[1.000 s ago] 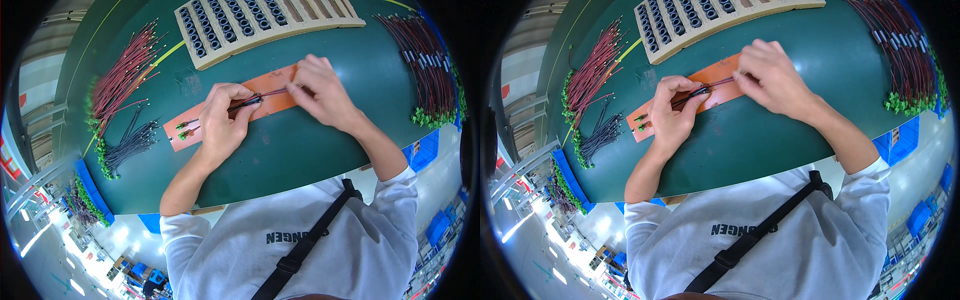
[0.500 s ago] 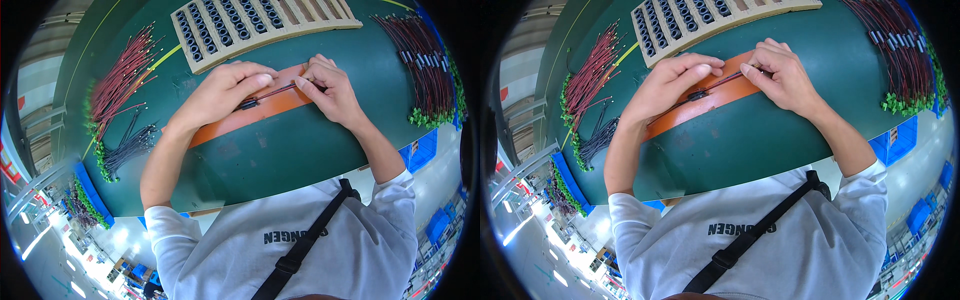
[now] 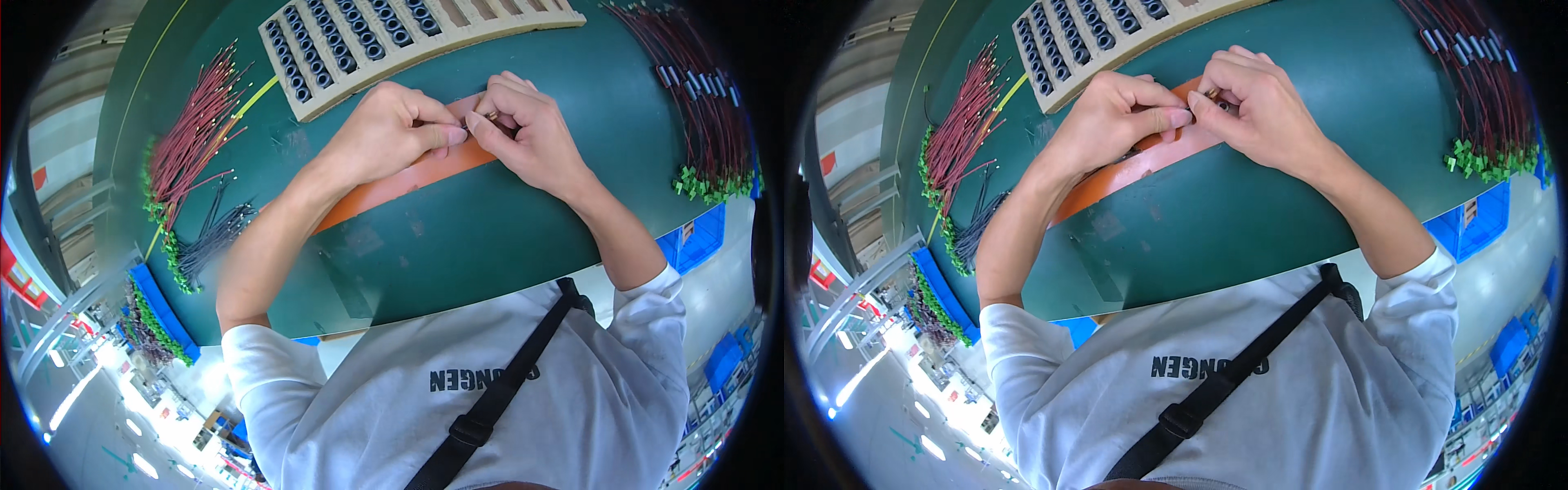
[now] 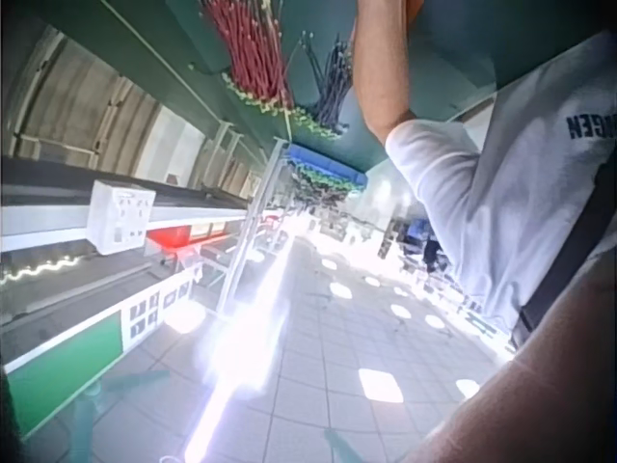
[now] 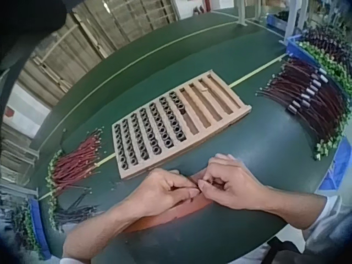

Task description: The person assembles wire harnesses by hand at a green workbench. They pick up red and black wires, insert them into green connectors, and then use a crimping tool to secure the connections. The finished harnesses are placed into a blue bin.

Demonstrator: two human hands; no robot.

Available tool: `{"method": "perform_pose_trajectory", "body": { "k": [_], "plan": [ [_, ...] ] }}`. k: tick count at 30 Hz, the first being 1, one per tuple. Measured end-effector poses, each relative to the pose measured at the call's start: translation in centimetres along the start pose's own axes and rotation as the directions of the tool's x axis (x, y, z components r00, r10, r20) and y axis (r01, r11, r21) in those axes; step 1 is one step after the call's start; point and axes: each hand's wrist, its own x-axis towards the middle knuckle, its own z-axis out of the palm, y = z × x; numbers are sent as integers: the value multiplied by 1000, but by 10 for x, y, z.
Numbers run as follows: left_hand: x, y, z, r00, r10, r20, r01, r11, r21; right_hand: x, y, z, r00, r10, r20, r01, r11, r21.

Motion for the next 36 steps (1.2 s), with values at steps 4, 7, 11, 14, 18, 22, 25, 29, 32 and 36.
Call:
{"method": "perform_pose_trajectory", "body": {
  "k": [4,7,11,14,18,22,25,29,32,36],
  "plan": [
    [6,4,-9,996,-33,85,37,998,-51,4,-1,3,997,52,-49,-54,998,-41],
    [13,11,-16,977,-105,185,122,989,-87,1,4,10,995,27,-92,-31,999,-42],
    [12,6,-8,983,-129,133,129,992,15,-1,6,12,996,-34,-82,30,998,-47],
    [7,11,-3,991,-121,59,117,991,57,-1,2,13,998,-12,-57,10,999,-35],
    [-17,5,-12,995,9,-96,-14,999,-47,5,1,12,990,21,-141,-18,1000,22],
    [-74,-17,-12,925,233,-299,-164,957,239,4,-5,14,975,17,-223,-15,1000,15],
    [-95,-28,9,846,367,-386,-202,892,406,8,-17,12,948,-123,-292,115,992,-47],
    [-101,-32,25,796,342,-500,-173,919,353,9,-28,11,913,-237,-333,223,972,-81],
    [-100,-43,32,732,452,-510,-227,868,443,4,-26,14,957,51,-285,5,981,192],
    [-105,-44,33,802,348,-485,-180,916,360,2,-26,15,956,188,-226,-122,953,279]
  ]
}}
